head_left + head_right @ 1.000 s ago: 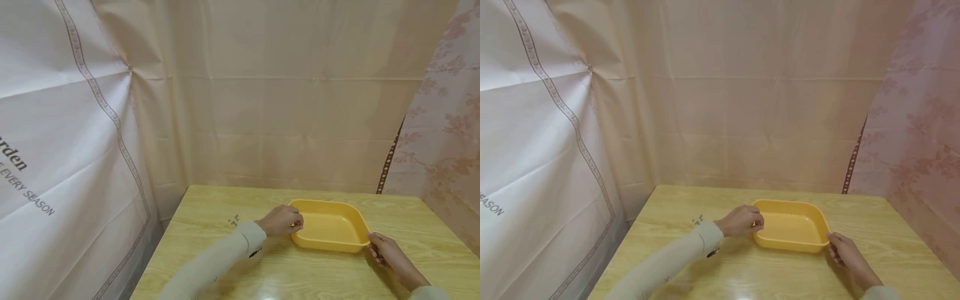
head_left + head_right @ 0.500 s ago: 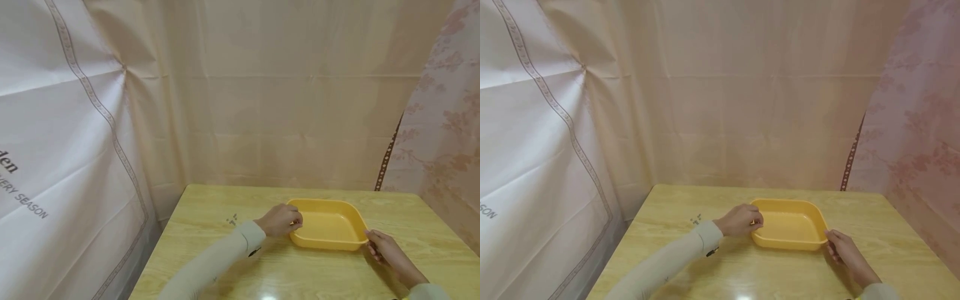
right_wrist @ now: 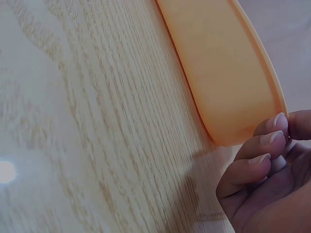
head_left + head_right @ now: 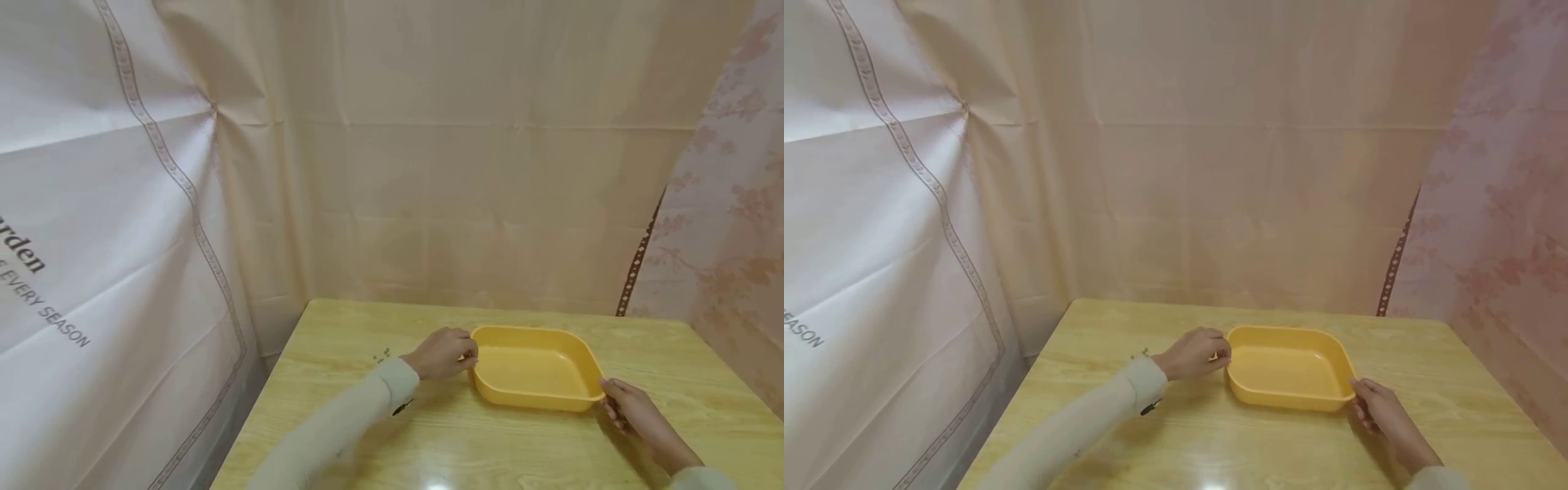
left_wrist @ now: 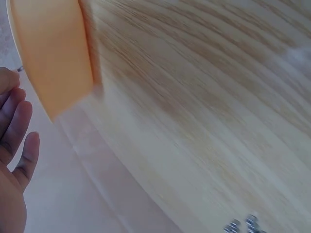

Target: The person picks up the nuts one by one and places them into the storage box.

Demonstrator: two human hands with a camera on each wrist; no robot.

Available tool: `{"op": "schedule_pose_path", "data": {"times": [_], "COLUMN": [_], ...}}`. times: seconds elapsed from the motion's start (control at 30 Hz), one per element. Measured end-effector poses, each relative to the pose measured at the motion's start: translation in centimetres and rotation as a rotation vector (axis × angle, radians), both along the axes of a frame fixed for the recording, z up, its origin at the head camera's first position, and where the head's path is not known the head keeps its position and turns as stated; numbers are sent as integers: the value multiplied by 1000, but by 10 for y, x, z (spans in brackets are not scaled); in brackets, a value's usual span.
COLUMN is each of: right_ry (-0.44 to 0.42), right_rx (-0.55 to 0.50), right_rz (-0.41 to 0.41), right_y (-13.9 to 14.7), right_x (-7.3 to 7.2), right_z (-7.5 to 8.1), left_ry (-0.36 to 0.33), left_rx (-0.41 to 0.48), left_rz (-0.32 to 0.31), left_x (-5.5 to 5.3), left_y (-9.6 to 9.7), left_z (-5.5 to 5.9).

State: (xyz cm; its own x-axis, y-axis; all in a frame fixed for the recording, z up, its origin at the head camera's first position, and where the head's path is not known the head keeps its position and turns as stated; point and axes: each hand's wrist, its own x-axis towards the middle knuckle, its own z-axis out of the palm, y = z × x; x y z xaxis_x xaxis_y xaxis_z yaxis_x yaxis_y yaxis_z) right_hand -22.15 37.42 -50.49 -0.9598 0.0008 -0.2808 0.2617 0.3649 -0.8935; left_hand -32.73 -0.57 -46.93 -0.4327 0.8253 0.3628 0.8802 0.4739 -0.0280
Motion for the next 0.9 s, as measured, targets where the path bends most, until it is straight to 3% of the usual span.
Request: {"op": "schedule_pose_path", "data": {"times": [0.4, 0.73, 0.9], "right_ry": [-6, -6, -2], "right_rx": [4, -25, -25], "right_rz": [8, 0, 3], "right_y": [0, -3, 0], "right_x": [1, -1, -1], "right_z": [-1, -5, -4], "left_ry": [-32, -145, -194], "left_rx": [-34, 22, 46], "left_rz": [121, 204, 262], "left_x": [-5, 0, 1], "left_y": [-48, -99, -119], "left_z": [-10, -22, -22]}}
